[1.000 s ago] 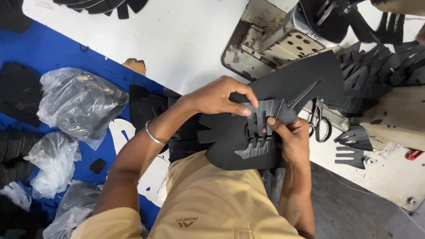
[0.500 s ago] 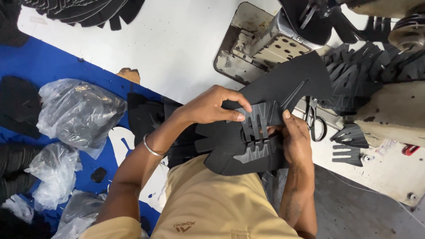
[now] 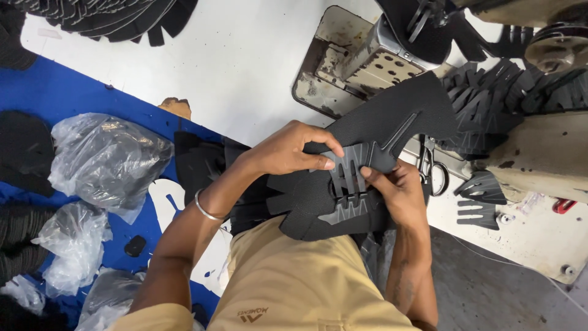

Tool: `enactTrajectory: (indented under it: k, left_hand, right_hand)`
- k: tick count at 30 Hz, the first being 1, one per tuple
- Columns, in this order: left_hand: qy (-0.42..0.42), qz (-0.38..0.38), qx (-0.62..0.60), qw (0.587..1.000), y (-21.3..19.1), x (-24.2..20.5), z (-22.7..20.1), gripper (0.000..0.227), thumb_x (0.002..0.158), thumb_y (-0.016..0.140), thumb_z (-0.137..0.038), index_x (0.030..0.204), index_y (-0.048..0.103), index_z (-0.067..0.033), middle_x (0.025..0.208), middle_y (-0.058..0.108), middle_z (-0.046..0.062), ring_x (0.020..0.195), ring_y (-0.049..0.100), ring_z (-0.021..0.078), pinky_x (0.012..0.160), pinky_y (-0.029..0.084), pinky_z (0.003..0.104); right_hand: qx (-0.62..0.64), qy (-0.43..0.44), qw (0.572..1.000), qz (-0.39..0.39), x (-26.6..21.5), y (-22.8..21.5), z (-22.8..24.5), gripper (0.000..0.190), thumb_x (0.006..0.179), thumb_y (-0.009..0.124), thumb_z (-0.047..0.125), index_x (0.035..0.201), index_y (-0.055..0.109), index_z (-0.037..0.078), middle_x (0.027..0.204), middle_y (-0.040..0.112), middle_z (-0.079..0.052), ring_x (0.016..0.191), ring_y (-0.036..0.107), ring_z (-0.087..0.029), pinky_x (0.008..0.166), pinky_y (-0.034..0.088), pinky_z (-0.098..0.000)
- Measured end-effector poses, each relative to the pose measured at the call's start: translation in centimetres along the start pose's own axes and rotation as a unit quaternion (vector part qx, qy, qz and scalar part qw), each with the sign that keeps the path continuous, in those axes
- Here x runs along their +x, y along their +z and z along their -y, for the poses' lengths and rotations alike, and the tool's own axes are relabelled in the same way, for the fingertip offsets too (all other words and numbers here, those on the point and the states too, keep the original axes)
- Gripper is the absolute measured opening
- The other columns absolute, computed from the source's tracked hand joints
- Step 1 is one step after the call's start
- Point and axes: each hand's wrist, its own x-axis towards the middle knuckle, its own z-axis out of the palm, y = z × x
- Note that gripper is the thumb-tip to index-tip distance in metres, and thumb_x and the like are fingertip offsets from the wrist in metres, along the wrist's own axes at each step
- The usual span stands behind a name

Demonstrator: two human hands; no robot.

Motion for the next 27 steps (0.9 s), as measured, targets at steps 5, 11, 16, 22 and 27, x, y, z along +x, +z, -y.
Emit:
enactTrajectory:
  k: [5, 11, 16, 22, 27]
  left_hand:
    - [0.017, -0.009, 0.017, 1.000, -0.1, -0.2, 0.1, 0.032, 0.088, 0.079, -0.024, 0.115, 0.075, -0.0070, 0.106, 0.080, 0.008, 0.102, 0.075, 0.0183, 0.093, 0.055, 0.036]
    - [0.000, 0.004, 0.022, 1.000, -0.3, -0.1, 0.2, 0.034, 0.087, 0.079, -0.031, 0.114, 0.076, -0.0102, 0.099, 0.080, 0.009, 0.095, 0.076, 0.0182, 0.088, 0.055, 0.035]
    - [0.010, 0.007, 0.029, 1.000, -0.4, 0.0, 0.1, 0.032, 0.088, 0.079, -0.032, 0.113, 0.077, -0.0106, 0.096, 0.079, 0.009, 0.092, 0.076, 0.0179, 0.086, 0.055, 0.035]
    - [-0.010, 0.010, 0.015, 1.000, -0.3, 0.1, 0.2, 0.028, 0.092, 0.074, -0.028, 0.113, 0.076, -0.0099, 0.095, 0.079, 0.007, 0.089, 0.075, 0.0169, 0.083, 0.056, 0.034]
    - [0.023, -0.013, 0.003, 1.000, -0.3, 0.1, -0.4, 0.032, 0.090, 0.075, -0.025, 0.118, 0.073, -0.0079, 0.106, 0.078, 0.008, 0.099, 0.073, 0.0169, 0.092, 0.054, 0.034]
  right_hand:
    - [0.021, -0.002, 1.000, 0.004, 0.8, -0.4, -1.8, 0.008, 0.088, 0.077, 0.005, 0.089, 0.072, -0.001, 0.076, 0.072, -0.005, 0.067, 0.064, -0.010, 0.066, 0.049, -0.0245]
    - [0.040, 0.005, 0.999, 0.016, 0.9, -0.7, -2.2, 0.006, 0.086, 0.077, 0.002, 0.089, 0.073, -0.001, 0.077, 0.073, -0.006, 0.068, 0.066, -0.011, 0.067, 0.052, -0.0252]
    - [0.064, 0.008, 0.998, 0.027, 1.0, -0.4, -2.1, 0.005, 0.085, 0.076, 0.001, 0.089, 0.074, -0.001, 0.078, 0.074, -0.006, 0.067, 0.068, -0.012, 0.067, 0.052, -0.0258]
    - [0.071, -0.002, 0.997, 0.024, 1.1, -0.5, -2.7, 0.004, 0.086, 0.074, 0.001, 0.088, 0.074, -0.002, 0.078, 0.074, -0.007, 0.067, 0.068, -0.013, 0.067, 0.052, -0.0258]
    - [0.085, 0.007, 0.996, 0.015, 1.1, -0.1, -2.0, 0.004, 0.084, 0.074, 0.000, 0.088, 0.074, -0.001, 0.078, 0.074, -0.008, 0.066, 0.068, -0.014, 0.065, 0.052, -0.0265]
